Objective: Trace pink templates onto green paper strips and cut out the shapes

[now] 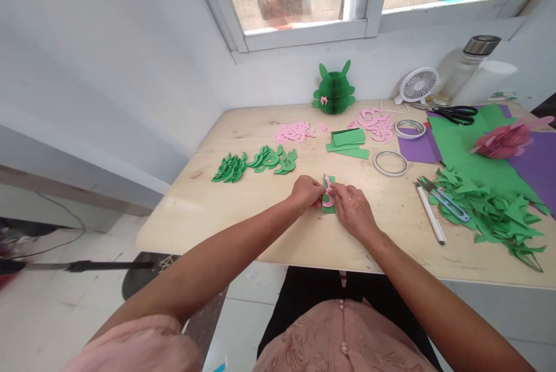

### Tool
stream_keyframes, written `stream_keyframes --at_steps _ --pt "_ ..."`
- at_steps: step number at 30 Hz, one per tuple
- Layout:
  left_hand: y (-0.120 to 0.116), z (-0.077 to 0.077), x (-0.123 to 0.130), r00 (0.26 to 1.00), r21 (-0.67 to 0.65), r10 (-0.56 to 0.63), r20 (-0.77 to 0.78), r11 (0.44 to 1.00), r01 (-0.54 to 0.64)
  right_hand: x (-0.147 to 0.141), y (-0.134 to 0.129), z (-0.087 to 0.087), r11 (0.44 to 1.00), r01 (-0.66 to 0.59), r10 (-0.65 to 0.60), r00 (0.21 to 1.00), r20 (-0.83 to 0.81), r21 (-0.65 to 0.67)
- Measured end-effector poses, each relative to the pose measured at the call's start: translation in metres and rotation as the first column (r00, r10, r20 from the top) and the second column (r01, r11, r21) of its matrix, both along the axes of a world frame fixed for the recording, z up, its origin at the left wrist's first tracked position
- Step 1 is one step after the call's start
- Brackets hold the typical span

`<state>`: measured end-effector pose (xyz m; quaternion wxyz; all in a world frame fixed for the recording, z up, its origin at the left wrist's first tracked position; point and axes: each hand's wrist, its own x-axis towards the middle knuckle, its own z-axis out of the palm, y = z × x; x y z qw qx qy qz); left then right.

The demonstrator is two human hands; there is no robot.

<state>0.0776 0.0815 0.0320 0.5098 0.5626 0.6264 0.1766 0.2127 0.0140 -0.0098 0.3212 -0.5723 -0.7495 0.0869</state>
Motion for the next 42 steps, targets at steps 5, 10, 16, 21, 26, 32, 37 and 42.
stream_keyframes --at_steps 5,10,16,21,26,32,37,42 --pt "0.003 0.002 -0.001 0.995 0.000 -0.057 -0.087 0.998 0.057 0.001 0.001 -0.003 1.000 0.010 -0.010 1.000 -0.004 0.005" --pt "0.004 0.002 -0.002 0.981 0.016 -0.102 -0.163 0.994 0.106 0.002 0.002 -0.005 1.000 -0.006 0.005 1.000 0.030 0.022" --pt "0.000 0.001 -0.008 0.955 0.105 -0.156 -0.252 0.977 0.187 0.002 0.001 -0.006 0.999 -0.002 -0.001 0.998 0.059 0.050" --pt "-0.009 0.004 -0.027 0.920 0.330 -0.160 -0.358 0.900 0.285 0.001 0.001 -0.004 0.998 0.004 -0.008 0.998 0.066 0.060" --pt "-0.027 -0.011 -0.045 0.862 0.594 -0.269 -0.430 0.634 0.495 0.001 0.001 -0.003 0.998 -0.001 -0.005 0.997 0.078 0.067" --pt "-0.027 -0.030 -0.054 0.790 0.781 -0.293 -0.538 0.180 0.598 0.000 0.000 0.000 0.997 -0.010 0.004 0.996 0.090 0.073" --pt "-0.020 -0.028 -0.058 0.732 0.732 -0.340 -0.590 0.156 0.663 -0.001 -0.002 0.002 0.997 -0.017 0.011 0.997 0.077 0.071" --pt "-0.018 -0.030 -0.060 0.695 0.701 -0.334 -0.637 0.125 0.703 -0.002 -0.001 0.005 0.997 -0.021 0.015 0.996 0.086 0.074"
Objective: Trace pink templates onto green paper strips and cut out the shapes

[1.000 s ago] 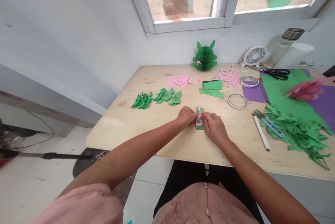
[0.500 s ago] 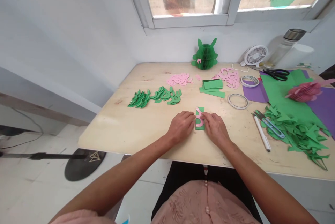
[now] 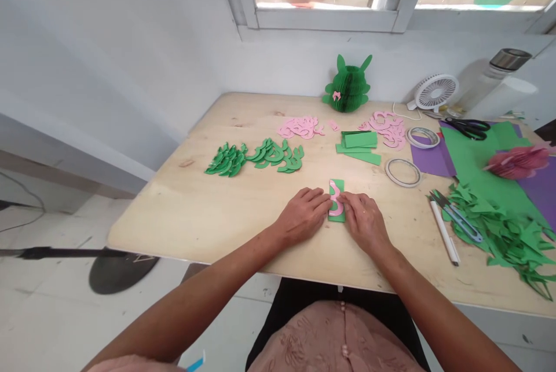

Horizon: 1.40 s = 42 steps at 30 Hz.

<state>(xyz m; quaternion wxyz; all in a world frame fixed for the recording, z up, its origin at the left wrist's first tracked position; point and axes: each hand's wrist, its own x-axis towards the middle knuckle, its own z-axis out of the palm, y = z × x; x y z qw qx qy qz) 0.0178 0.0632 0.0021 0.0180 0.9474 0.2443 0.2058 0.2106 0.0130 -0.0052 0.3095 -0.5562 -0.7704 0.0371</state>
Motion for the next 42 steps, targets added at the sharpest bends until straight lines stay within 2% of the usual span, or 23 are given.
stream_keyframes --at_steps 10,16,22,29,35,42 --pt "0.001 -0.001 -0.002 1.000 0.016 -0.006 0.004 1.000 0.006 0.000 0.001 0.008 0.999 -0.013 0.016 0.998 0.063 -0.039" --pt "0.002 0.002 -0.002 1.000 -0.013 -0.009 -0.022 1.000 0.008 -0.006 0.020 0.016 1.000 0.018 -0.011 0.957 0.289 -0.021" --pt "0.002 0.000 -0.002 0.999 -0.022 -0.003 -0.034 1.000 0.003 -0.013 0.029 0.014 0.999 0.034 -0.043 0.883 0.468 0.027" --pt "0.002 0.000 -0.003 1.000 -0.019 0.002 -0.014 1.000 -0.002 -0.013 0.028 0.012 0.996 0.032 -0.066 0.877 0.476 0.079" --pt "0.003 0.001 -0.003 1.000 -0.056 -0.001 -0.005 0.998 0.001 -0.012 0.029 0.012 0.998 0.034 -0.056 0.894 0.445 0.057" --pt "0.009 -0.006 -0.006 0.997 -0.126 -0.013 0.078 0.992 0.023 -0.012 0.029 0.011 0.998 0.047 -0.056 0.901 0.430 0.032"
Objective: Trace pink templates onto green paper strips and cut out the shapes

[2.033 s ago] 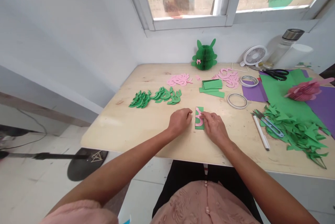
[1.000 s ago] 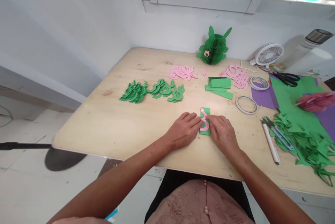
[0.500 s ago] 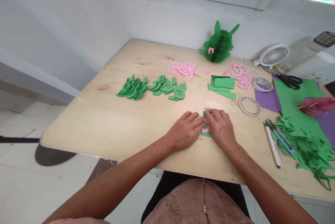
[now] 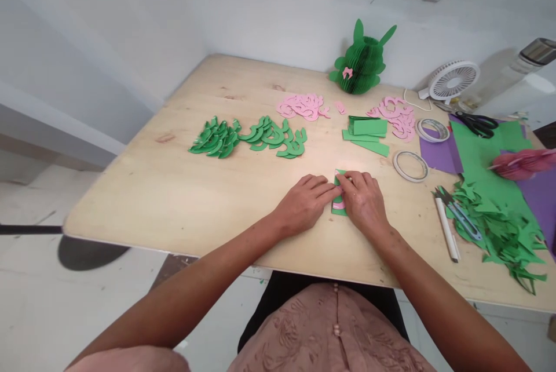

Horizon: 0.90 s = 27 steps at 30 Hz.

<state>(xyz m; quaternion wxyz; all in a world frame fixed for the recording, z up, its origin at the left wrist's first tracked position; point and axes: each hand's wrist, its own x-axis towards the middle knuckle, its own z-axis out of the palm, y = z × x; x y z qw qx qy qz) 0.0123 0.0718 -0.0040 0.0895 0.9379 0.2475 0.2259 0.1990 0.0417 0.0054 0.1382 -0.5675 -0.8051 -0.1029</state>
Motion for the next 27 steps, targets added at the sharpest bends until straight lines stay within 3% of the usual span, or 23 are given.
stream_keyframes --at_steps 16,27 --pt "0.0001 0.0036 0.0000 1.000 0.007 -0.006 -0.007 1.000 0.006 0.0020 -0.0001 0.0008 0.999 -0.015 0.013 0.999 -0.048 -0.032" --pt "0.0022 0.0027 0.0041 1.000 -0.016 0.018 0.012 1.000 -0.018 0.0015 -0.0019 0.0008 1.000 -0.026 0.026 0.999 0.020 -0.017"
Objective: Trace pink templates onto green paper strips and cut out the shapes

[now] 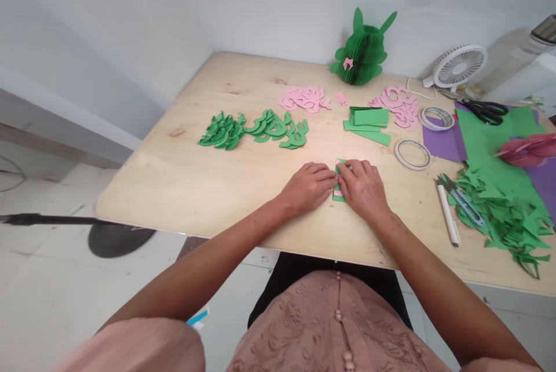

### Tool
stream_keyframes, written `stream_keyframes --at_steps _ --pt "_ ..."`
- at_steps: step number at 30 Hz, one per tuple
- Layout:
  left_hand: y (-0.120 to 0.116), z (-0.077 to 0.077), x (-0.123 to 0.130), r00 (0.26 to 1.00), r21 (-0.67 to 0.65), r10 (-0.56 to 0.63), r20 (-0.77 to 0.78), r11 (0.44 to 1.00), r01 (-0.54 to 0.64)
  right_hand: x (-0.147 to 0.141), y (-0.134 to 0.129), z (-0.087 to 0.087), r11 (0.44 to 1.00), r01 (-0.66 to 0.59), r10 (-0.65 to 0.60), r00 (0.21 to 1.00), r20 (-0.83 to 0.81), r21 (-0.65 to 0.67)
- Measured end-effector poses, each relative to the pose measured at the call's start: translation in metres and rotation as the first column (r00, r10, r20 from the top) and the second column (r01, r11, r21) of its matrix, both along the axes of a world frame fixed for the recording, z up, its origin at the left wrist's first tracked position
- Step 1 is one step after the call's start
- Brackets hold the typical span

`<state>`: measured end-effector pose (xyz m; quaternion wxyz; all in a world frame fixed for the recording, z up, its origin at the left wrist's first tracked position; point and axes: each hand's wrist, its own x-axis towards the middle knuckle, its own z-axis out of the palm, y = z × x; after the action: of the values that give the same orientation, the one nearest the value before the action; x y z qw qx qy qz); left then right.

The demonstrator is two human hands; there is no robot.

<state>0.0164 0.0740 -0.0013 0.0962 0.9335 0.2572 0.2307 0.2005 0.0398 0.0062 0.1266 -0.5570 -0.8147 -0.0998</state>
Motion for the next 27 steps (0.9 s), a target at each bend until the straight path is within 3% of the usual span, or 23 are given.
stream_keyframes --at_steps 27 --pt "-0.0008 -0.0032 0.0008 0.999 0.022 0.007 0.046 1.000 -0.008 -0.0002 -0.0010 0.0029 1.000 -0.004 0.004 1.000 -0.015 -0.004"
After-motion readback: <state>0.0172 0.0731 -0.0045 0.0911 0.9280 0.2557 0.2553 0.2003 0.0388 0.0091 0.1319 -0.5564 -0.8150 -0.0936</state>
